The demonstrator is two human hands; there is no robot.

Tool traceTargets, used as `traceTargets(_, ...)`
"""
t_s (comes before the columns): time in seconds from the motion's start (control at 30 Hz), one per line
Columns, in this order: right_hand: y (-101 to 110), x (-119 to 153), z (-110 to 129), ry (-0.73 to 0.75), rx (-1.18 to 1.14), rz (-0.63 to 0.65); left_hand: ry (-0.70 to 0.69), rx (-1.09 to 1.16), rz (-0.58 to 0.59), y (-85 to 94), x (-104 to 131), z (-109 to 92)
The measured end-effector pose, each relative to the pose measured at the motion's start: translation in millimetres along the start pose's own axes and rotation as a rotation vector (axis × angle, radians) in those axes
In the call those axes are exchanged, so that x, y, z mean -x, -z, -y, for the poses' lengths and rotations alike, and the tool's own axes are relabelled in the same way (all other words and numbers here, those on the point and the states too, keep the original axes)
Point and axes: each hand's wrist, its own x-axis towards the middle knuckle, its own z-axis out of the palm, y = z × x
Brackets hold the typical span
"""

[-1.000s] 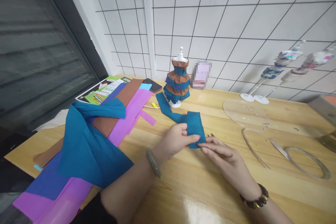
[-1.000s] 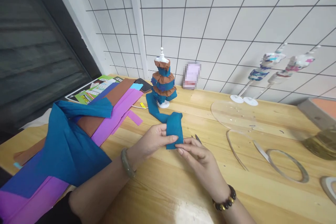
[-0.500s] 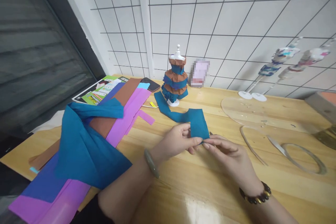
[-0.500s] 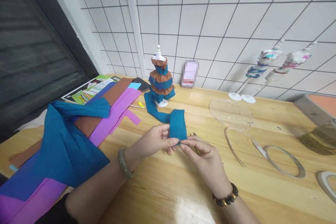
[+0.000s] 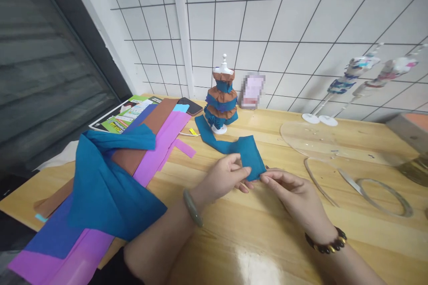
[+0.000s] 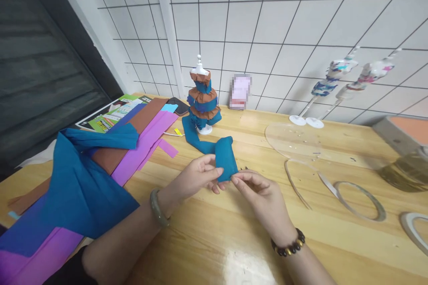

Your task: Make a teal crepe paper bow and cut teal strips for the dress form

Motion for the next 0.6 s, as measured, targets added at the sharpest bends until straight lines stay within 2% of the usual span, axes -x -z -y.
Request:
traceTargets(0.1, -0.2, -0.3, 0.9, -0.025, -0.014, -0.059, -0.098, -0.028, -0.109, -4.6, 2.4, -2.3)
traceTargets(0.27, -2.1, -0.5, 1.2, -0.026, -0.027, -0.083, -0.214, -0.125, -0.075, -14.6, 7.3, 0.5)
traceTargets(0.4, -4.2, 0.2, 0.4, -0.039, -0.033, -0.096, -0.192, -0.211, -0.105, -17.1, 4.3, 9.8)
traceTargets(0.6, -3.9, 0.4, 0.6, -0.072, -0.073, -0.094, -0.179, -0.150, -0.152, -16.0, 1.8, 9.2)
